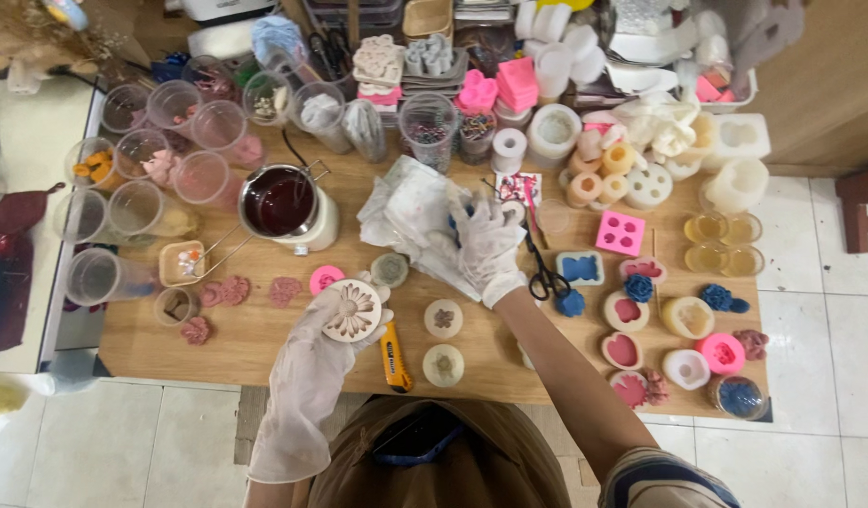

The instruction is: The person heats a small pot of dark red wax with a heat tool, stirs it, and pours the wax into silicone molds on a workbench filled with candle-making supplies.

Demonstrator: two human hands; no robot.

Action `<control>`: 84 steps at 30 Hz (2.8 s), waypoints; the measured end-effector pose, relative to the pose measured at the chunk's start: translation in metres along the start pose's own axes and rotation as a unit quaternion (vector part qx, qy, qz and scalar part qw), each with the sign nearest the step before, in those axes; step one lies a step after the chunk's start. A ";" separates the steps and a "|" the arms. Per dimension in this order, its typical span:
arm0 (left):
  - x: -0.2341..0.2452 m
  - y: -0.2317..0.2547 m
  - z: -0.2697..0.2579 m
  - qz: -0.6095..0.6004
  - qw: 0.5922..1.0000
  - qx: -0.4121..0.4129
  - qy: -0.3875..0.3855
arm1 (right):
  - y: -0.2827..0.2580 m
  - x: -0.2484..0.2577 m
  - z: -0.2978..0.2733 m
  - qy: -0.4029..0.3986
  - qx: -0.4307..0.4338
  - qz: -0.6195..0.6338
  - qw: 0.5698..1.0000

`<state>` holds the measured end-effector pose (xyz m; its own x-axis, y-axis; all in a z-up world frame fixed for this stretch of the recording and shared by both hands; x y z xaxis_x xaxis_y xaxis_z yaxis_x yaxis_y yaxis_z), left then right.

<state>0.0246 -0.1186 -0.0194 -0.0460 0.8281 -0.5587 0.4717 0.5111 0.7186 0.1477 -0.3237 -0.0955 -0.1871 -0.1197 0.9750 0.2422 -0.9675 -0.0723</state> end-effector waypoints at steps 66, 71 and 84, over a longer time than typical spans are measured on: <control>0.158 0.084 0.067 0.483 0.826 -0.137 0.255 | 0.093 0.047 -0.175 0.152 -0.204 0.272 0.928; 0.207 0.105 0.060 0.675 0.669 -0.101 0.294 | 0.074 0.035 -0.169 0.112 -0.225 0.340 0.906; 0.307 0.071 0.149 0.725 0.669 0.121 0.113 | 0.048 0.039 -0.183 0.041 -0.336 0.438 0.833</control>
<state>0.1751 0.1374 -0.2013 0.4949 0.4405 0.7490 0.2915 -0.8962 0.3344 -0.0220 -0.4159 -0.0998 -0.2890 -0.8335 0.4709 -0.2624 -0.4041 -0.8763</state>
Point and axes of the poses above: each hand's wrist, its own z-axis towards the middle knuckle, its own x-axis out of the back of the hand, y = z × x, the point moved 7 cm from there along z, towards the middle knuckle, and after that the axes turned 14 degrees about -y, right-handed, at the moved point
